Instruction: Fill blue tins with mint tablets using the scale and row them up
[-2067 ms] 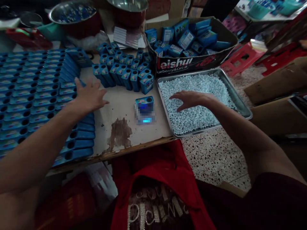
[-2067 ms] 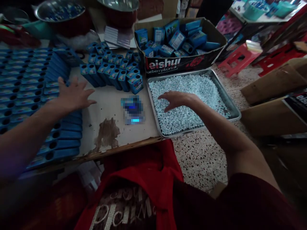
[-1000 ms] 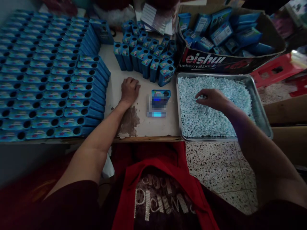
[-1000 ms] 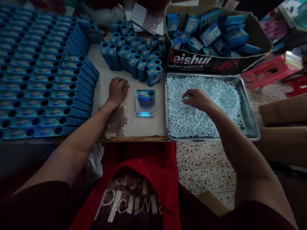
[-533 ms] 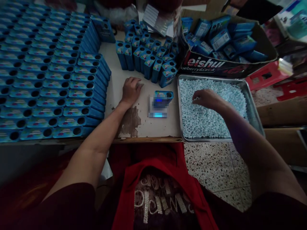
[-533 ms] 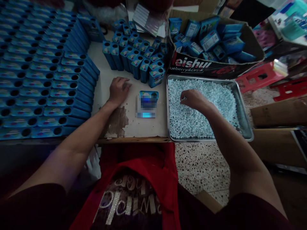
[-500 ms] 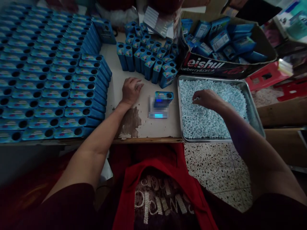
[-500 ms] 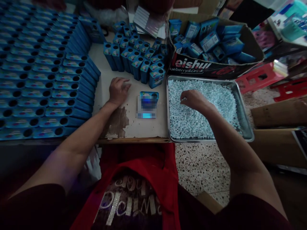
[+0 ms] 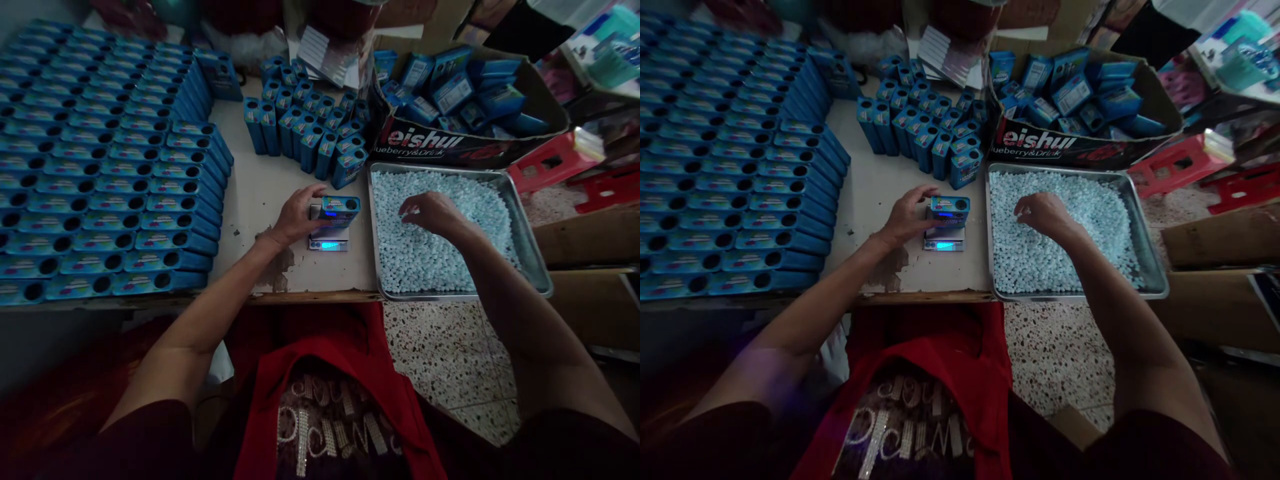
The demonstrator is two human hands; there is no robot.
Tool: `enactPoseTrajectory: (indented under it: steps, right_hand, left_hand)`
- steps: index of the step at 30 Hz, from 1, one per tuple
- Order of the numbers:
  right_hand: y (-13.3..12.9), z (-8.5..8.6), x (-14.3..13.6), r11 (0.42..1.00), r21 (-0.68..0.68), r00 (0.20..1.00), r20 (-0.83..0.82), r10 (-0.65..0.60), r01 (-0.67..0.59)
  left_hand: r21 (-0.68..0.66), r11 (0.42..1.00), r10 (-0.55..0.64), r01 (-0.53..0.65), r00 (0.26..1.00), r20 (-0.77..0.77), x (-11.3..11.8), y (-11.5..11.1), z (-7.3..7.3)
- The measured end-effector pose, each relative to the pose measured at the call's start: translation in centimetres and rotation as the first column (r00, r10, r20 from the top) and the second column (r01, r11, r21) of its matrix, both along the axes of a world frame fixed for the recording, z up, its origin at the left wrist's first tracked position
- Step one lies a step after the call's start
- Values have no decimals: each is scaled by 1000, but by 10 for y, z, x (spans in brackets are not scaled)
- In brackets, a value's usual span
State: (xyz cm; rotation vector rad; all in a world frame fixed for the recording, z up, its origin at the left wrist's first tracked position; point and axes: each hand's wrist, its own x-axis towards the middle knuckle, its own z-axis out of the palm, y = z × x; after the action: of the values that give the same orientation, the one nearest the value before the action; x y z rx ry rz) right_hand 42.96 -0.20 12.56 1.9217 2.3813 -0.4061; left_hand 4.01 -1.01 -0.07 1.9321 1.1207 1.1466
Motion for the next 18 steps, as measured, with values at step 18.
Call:
enactPoseTrajectory:
  steps: [18]
  right_hand:
    - [-46,-46,-78,683,-721,-526,-629,-573,118]
  left_hand:
    - [407,854,-144,325,898,-415,116,19,94]
